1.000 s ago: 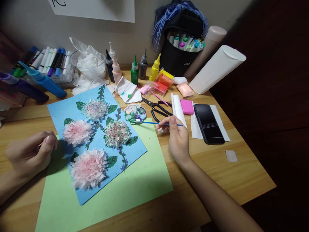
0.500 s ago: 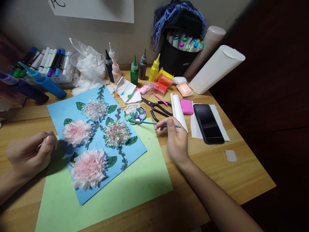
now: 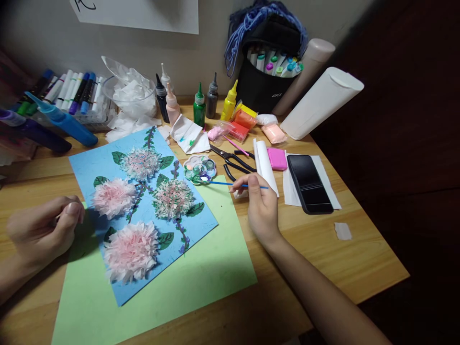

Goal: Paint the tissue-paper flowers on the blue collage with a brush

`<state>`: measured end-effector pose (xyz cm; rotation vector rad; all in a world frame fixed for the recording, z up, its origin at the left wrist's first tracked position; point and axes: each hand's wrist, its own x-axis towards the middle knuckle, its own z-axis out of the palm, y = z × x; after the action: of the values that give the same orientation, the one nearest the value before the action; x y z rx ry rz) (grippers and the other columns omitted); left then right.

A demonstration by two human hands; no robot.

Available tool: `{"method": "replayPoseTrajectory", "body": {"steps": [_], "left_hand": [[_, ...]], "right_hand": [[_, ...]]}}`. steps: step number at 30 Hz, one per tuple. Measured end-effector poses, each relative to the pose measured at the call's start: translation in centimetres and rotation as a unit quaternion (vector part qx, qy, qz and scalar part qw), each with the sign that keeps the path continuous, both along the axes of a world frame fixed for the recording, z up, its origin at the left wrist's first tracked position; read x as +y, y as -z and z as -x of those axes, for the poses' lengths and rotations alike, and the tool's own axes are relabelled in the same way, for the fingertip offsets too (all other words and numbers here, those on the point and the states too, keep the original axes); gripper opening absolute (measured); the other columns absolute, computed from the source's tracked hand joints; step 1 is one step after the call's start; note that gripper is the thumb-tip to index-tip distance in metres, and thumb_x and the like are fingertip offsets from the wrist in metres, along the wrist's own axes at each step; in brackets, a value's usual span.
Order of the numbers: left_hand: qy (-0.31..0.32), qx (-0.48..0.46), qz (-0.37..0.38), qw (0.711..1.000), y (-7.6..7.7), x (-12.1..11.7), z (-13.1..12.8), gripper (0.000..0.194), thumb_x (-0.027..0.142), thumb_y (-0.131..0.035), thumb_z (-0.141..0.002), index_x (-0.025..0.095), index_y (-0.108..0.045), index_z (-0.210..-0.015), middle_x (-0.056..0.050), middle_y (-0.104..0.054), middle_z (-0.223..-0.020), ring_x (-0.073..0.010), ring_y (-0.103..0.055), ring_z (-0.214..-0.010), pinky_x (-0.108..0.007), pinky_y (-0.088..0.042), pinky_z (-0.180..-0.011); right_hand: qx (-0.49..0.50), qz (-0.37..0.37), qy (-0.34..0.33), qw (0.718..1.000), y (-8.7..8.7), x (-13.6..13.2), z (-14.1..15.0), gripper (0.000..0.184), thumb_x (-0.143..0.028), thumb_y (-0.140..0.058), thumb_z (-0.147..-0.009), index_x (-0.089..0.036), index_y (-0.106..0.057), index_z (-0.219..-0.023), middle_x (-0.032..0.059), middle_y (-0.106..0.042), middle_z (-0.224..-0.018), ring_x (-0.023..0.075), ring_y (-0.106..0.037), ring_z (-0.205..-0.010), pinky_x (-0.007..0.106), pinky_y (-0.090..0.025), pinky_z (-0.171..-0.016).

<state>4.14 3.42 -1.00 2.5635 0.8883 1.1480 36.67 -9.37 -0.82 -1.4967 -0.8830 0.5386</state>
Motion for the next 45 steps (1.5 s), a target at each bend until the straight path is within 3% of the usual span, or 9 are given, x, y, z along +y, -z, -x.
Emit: {"method": "replayPoseTrajectory", "body": {"steps": [8,22,38,45], "left_hand": [[0.004,-0.003,-0.003,1.0,-0.1,0.0,0.2,0.025,0.011,-0.052,-0.076,0.018,-0.048,-0.052,0.006,-0.042,-0.042,-0.0029,-0.034,-0.034,-0.014,-0.028,-0.038],[-0.001,0.0,0.003,1.0,0.1,-0.1,0.2,0.026,0.013,-0.051,-0.077,0.018,-0.047,-0.052,0.006,-0.043,-0.042,-0.0027,-0.035,-0.035,-0.013,-0.028,-0.038],[-0.003,0.001,0.003,1.0,0.1,0.0,0.1,0.027,0.014,-0.052,-0.078,0.018,-0.047,-0.051,0.007,-0.041,-0.041,-0.0029,-0.034,-0.034,-0.014,-0.027,-0.038],[-0.003,0.001,0.001,1.0,0.0,0.0,0.1,0.027,0.013,-0.051,-0.078,0.018,-0.048,-0.051,0.007,-0.041,-0.041,-0.0026,-0.033,-0.034,-0.013,-0.027,-0.038]], "right_hand": [[0.135,0.007,0.024,0.991,0.5,0.5,-0.5,0.037,-0.052,-0.051,-0.083,-0.019,-0.06,-0.07,-0.0012,-0.06,-0.066,0.0088,-0.061,-0.065,0.02,-0.05,-0.061],[0.186,-0.021,0.055,0.981,0.2,0.8,-0.8,0.036,-0.051,-0.055,-0.081,-0.018,-0.061,-0.067,-0.0015,-0.058,-0.064,0.0088,-0.061,-0.062,0.02,-0.05,-0.059],[0.011,-0.026,-0.01,1.0,0.4,-0.2,0.0,0.037,-0.045,-0.043,-0.09,-0.02,-0.062,-0.071,0.0,-0.065,-0.069,0.0099,-0.06,-0.067,0.024,-0.046,-0.064],[0.016,-0.031,-0.006,0.999,0.4,-0.1,-0.2,0.038,-0.044,-0.041,-0.09,-0.02,-0.061,-0.069,-0.0001,-0.064,-0.066,0.0102,-0.059,-0.065,0.024,-0.045,-0.063]]}}
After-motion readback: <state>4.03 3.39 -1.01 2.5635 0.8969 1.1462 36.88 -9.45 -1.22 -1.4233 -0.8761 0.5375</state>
